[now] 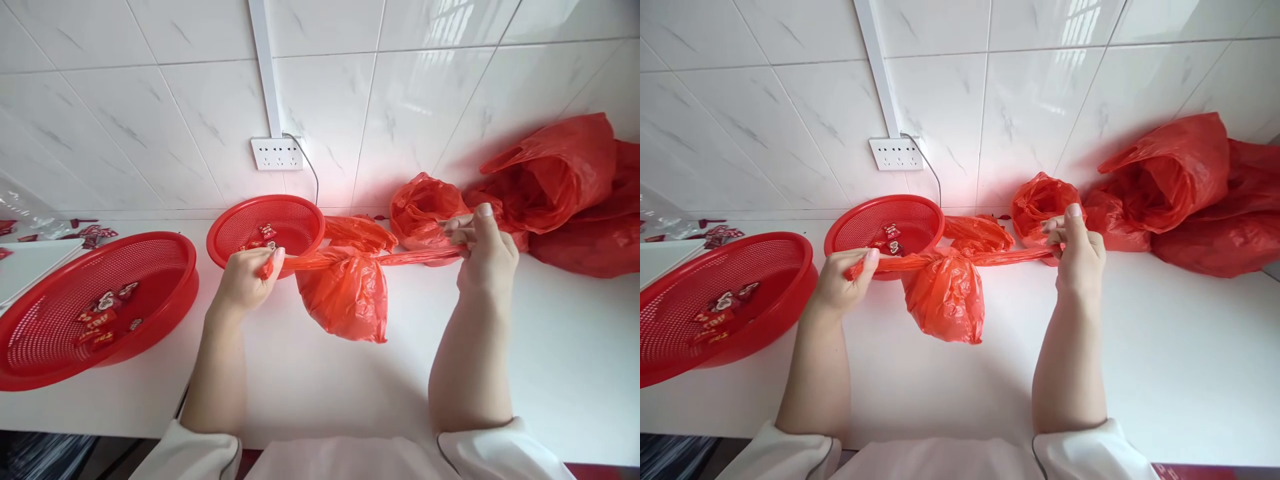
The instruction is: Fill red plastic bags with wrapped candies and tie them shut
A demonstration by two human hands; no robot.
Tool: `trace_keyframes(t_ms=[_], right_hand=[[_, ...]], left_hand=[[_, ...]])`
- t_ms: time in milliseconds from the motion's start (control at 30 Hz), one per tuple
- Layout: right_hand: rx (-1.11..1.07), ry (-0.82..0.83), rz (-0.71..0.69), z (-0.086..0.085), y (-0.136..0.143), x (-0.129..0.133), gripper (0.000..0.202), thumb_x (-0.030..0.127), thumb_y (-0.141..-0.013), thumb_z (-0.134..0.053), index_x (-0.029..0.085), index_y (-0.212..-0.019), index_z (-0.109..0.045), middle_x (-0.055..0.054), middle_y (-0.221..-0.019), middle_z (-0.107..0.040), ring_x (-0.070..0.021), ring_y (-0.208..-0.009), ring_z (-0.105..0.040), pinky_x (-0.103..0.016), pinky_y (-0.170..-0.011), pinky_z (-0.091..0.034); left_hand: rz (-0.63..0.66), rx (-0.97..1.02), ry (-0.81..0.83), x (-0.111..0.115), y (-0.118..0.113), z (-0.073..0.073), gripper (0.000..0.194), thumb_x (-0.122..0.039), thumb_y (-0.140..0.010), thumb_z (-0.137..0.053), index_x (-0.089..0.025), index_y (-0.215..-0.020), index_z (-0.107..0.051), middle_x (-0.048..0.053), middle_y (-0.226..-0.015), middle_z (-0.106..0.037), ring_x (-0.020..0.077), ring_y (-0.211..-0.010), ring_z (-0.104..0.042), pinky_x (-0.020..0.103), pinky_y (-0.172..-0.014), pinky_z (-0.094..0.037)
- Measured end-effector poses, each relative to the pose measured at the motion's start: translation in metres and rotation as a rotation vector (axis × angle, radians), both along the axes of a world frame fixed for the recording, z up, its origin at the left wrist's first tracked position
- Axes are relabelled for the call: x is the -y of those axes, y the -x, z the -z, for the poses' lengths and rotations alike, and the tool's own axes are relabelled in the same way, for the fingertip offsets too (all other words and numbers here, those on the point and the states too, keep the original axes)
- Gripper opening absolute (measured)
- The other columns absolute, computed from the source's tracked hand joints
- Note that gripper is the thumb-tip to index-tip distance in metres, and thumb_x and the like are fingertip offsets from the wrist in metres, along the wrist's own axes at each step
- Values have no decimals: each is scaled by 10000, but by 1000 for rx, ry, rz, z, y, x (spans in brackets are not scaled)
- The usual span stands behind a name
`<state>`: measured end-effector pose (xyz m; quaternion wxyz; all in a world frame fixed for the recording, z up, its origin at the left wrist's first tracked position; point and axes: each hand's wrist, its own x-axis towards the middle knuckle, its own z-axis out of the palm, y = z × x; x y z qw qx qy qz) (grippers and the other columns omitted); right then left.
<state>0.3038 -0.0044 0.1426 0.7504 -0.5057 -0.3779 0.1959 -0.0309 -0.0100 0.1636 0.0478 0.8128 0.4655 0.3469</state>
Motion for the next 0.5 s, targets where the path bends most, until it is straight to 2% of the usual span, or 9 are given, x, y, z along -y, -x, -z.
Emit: trace_keyframes(t_ms=[67, 167, 233, 300, 367, 433, 500], right_hand=[[88, 7, -46, -1, -5, 8, 520, 467, -843, -594, 172, -456, -410, -14, -604, -491, -153, -691, -569, -275, -521, -281], [377, 236, -191, -5, -9, 19, 482, 480, -844, -590, 181, -488, -461, -16, -654, -526, -113, -588, -477, -279, -512, -292], [592, 378, -261, -9, -10, 25, 463, 523, -847, -560, 189, -528, -529, -29, -687, -577, -120, -570, -474, -283, -513, -323], [753, 430, -286, -12, -6, 29, 425, 547, -860, -524, 206, -622, -611, -35, -699, -616, -152, -597, -525, -292, -540, -369], [888, 421, -273, -14, 6, 31, 355, 535, -876, -503, 232, -785, -667, -44, -784, -657, -199, -689, -585, -323, -605, -420], [1020, 384, -264, -11, 25, 34, 313, 519, -873, -516, 252, -947, -663, -65, -920, -674, -247, -818, -612, -375, -693, -450], [1126, 368, -341, -2, 51, 37, 375, 532, -848, -547, 254, -1088, -622, -89, -1022, -666, -280, -918, -608, -415, -763, -457]], left_hand=[[16, 6, 159, -1, -5, 1, 506, -400, -949, -367, -206, -496, -483, 5, -492, -483, 134, -491, -486, 283, -502, -346], [29, -27, 401, -2, -15, 4, 515, -458, -944, -335, -211, -503, -433, -9, -473, -399, 131, -453, -411, 289, -483, -295], [17, -79, 511, -2, -22, 7, 526, -508, -923, -351, -210, -489, -368, -12, -467, -329, 128, -427, -354, 293, -461, -241], [4, -117, 583, -2, -27, 10, 542, -552, -895, -379, -208, -483, -308, -14, -469, -282, 119, -401, -297, 297, -449, -185], [6, -114, 618, -1, -32, 12, 532, -573, -884, -380, -211, -494, -350, -13, -479, -317, 121, -400, -316, 296, -452, -180], [22, -87, 604, 0, -35, 12, 503, -581, -878, -377, -222, -534, -453, -11, -500, -399, 137, -434, -401, 291, -460, -223], [45, -69, 562, 2, -36, 9, 464, -589, -863, -403, -234, -607, -556, -10, -534, -486, 161, -502, -495, 285, -485, -289]])
